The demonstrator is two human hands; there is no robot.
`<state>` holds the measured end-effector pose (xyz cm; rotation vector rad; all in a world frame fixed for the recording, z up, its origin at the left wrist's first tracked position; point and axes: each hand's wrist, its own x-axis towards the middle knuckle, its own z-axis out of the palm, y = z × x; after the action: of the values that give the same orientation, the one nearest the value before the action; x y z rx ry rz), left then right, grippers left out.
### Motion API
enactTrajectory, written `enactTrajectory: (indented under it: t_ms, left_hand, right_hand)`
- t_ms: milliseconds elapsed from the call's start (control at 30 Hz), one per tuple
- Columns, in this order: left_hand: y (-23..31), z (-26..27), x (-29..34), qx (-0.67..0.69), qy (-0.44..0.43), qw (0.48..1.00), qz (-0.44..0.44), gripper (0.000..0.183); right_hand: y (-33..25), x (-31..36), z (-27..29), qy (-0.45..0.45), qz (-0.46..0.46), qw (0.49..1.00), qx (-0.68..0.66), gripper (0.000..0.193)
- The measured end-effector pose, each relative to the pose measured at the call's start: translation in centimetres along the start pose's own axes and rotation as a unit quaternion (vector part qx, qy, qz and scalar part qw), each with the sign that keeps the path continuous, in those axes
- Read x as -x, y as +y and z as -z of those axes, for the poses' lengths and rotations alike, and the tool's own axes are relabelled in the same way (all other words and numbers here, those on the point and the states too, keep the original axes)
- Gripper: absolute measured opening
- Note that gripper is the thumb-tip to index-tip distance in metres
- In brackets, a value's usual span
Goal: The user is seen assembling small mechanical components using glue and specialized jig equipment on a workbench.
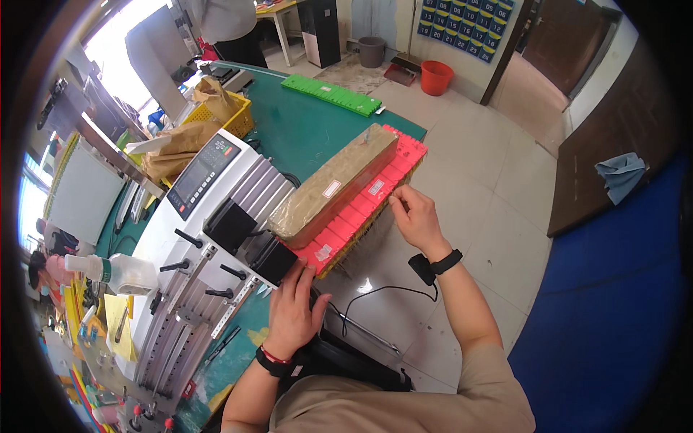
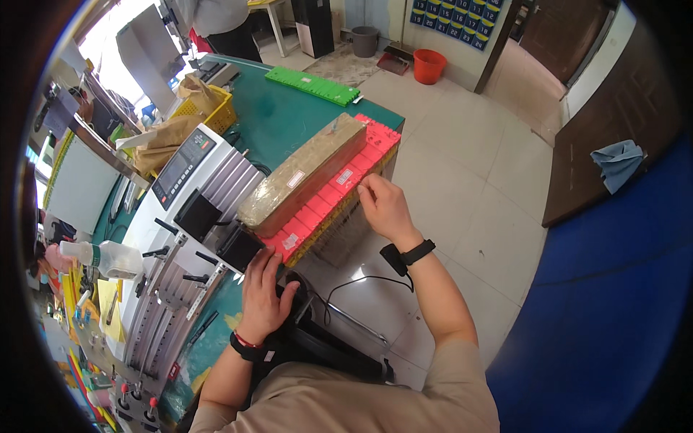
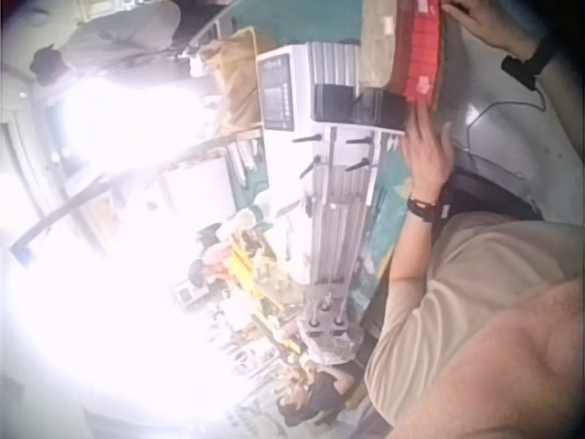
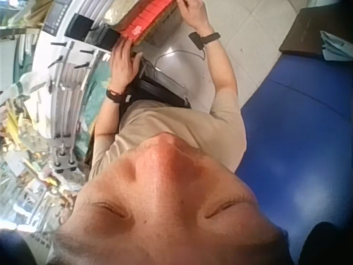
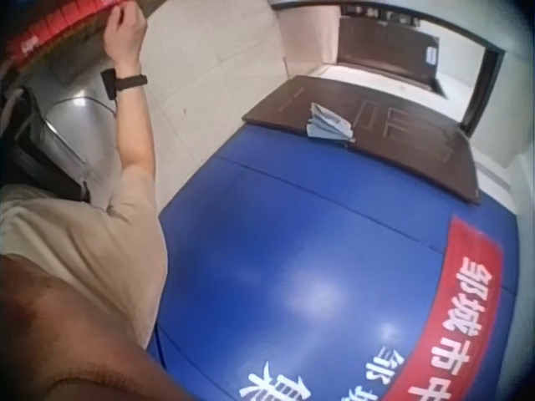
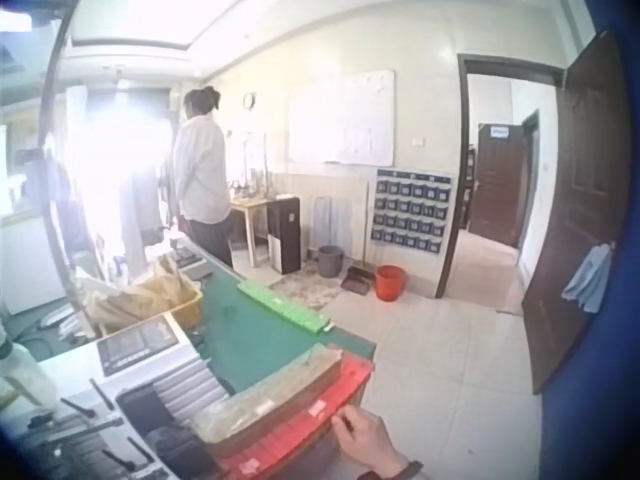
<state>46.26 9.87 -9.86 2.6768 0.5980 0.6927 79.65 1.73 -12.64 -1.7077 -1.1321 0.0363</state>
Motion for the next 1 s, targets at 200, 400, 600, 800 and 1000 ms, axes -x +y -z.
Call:
enactTrajectory:
  t_ms: [200,400,600,800,1000]
  left_hand:
    - [-0.2,-0.2,0.1,0.025,-0.019,0.999,0.007,0.074]
    - [-0.1,-0.6,0.0,-0.003,-0.006,1.0,-0.002,0.075]
    - [0.0,-0.8,-0.3,0.01,-0.012,1.0,-0.01,0.08]
    - [-0.1,-0.6,-0.1,0.01,0.006,1.0,0.006,0.082]
    - [-0.6,0.3,0.8,0.017,-0.01,1.0,0.013,0.08]
  right_hand:
    - [-0.9,1.3,0.8,0.03,-0.014,0.999,0.035,0.01]
    - [-2.8,1.8,-0.6,0.04,0.131,0.988,0.077,0.008]
    - [-2.3,1.5,-1.0,0.028,0.131,0.989,0.058,0.006]
    - [-4.1,1.0,-1.4,0.055,0.115,0.991,0.051,0.004]
    - [-5.3,7.2,1.0,-0.139,-0.007,0.976,-0.166,0.002]
